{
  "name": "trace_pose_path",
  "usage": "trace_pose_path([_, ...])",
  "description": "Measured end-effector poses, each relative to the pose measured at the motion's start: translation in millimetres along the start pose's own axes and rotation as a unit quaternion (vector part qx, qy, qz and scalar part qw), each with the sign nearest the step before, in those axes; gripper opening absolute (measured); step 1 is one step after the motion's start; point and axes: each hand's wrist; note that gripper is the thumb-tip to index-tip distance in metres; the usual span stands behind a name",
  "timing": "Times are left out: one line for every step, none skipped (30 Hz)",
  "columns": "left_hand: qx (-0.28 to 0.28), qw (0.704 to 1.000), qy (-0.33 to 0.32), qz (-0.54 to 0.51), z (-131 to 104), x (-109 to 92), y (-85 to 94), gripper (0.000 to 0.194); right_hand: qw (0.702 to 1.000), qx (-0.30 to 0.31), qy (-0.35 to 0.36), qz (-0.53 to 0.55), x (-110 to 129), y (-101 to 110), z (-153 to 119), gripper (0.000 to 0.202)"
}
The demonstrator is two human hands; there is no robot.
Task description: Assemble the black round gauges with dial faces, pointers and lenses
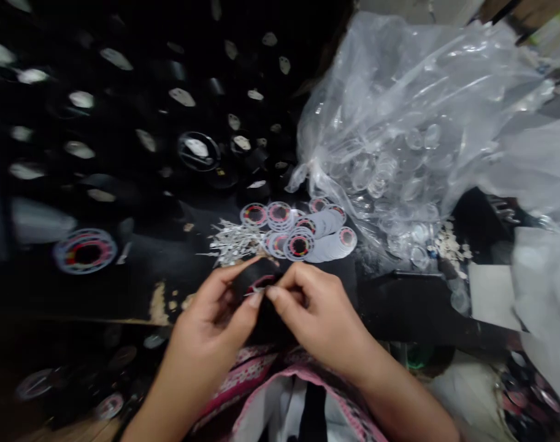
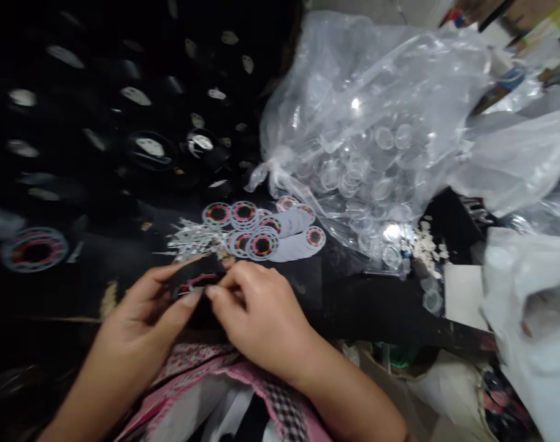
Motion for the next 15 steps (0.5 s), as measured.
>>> trace_pose_path([0.008,0.999,0.040,-0.034,3,1,1.2,0.027,1.000,0.007,0.011,-0.007,1,4,0,0.025])
trace_pose_path([0.011,0.994,0.083,-0.074,6,2,1.8,0.027,0.999,0.004,0.029,-0.017,1,11,-3,0.026])
trace_pose_path([0.009,0.986,0.122,-0.113,10,2,1.7,0.027,0.998,-0.018,0.054,-0.030,0,21,-8,0.025])
trace_pose_path([0.008,0.977,0.152,-0.147,13,3,0.7,0.026,0.993,-0.068,0.080,-0.049,-2,32,-15,0.023])
trace_pose_path([0.004,0.970,0.171,-0.174,16,3,-1.1,0.025,0.981,-0.148,0.101,-0.073,-6,46,-24,0.021])
trace_pose_path([0.005,0.964,0.178,-0.196,18,3,-3.6,0.023,0.957,-0.246,0.117,-0.098,-11,61,-35,0.017])
trace_pose_path([0.015,0.960,0.180,-0.216,18,3,-6.8,0.022,0.917,-0.361,0.115,-0.126,-19,77,-45,0.016])
trace_pose_path([0.038,0.953,0.187,-0.234,17,3,-10.5,0.021,0.872,-0.456,0.095,-0.148,-28,92,-55,0.014])
trace_pose_path([0.069,0.944,0.198,-0.253,14,3,-14.7,0.020,0.848,-0.502,0.072,-0.154,-40,106,-62,0.011])
trace_pose_path([0.103,0.932,0.215,-0.273,12,2,-19.3,0.018,0.850,-0.507,0.046,-0.131,-52,117,-65,0.012])
trace_pose_path([0.136,0.916,0.237,-0.293,9,2,-24.2,0.017,0.856,-0.510,0.029,-0.077,-65,124,-66,0.014])
trace_pose_path([0.159,0.900,0.259,-0.311,7,3,-29.0,0.016,0.863,-0.504,0.023,-0.015,-75,127,-64,0.016])
trace_pose_path([0.172,0.887,0.279,-0.327,5,3,-33.5,0.018,0.865,-0.498,0.028,0.046,-83,126,-61,0.015])
trace_pose_path([0.177,0.876,0.295,-0.339,3,4,-37.5,0.020,0.862,-0.495,0.043,0.098,-86,122,-56,0.013])
trace_pose_path([0.177,0.869,0.304,-0.348,2,5,-40.8,0.022,0.859,-0.488,0.062,0.141,-85,114,-50,0.013])
Point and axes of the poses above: each hand's wrist, its own z-axis towards the middle knuckle, its own y-axis out of the back of the hand, x = y × z, and after that the axes turned 10 degrees about z, right-handed
